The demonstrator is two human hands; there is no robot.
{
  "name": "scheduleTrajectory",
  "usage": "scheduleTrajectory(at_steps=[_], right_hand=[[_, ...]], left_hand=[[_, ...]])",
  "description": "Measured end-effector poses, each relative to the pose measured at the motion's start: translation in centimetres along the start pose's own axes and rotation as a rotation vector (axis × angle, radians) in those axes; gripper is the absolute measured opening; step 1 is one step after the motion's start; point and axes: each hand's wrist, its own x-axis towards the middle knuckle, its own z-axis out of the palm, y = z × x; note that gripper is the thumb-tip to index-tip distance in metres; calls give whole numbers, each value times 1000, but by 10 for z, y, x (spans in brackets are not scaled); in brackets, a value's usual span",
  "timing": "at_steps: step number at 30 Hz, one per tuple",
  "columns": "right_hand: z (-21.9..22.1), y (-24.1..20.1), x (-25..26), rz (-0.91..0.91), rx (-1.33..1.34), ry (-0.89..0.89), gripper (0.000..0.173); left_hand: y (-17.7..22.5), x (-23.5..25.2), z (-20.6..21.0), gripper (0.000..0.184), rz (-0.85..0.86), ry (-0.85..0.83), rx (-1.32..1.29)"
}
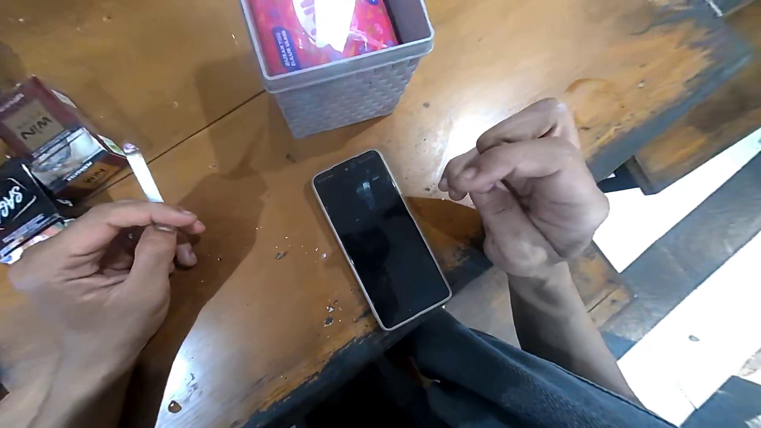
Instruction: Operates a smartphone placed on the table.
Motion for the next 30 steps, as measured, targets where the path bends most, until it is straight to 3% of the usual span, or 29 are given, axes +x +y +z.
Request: scheduleTrajectory(at_steps=[17, 25, 30], right_hand=[[0, -1, -1, -56, -50, -61, 17], [1, 3, 1, -39, 120, -282, 23], [0, 3, 1, -47, 81, -272, 21]], left_hand=[[-12, -7, -4, 19, -18, -8, 3], [-26, -13, -8, 19, -72, -8, -30], [-30, -16, -9, 18, -81, -10, -50]])
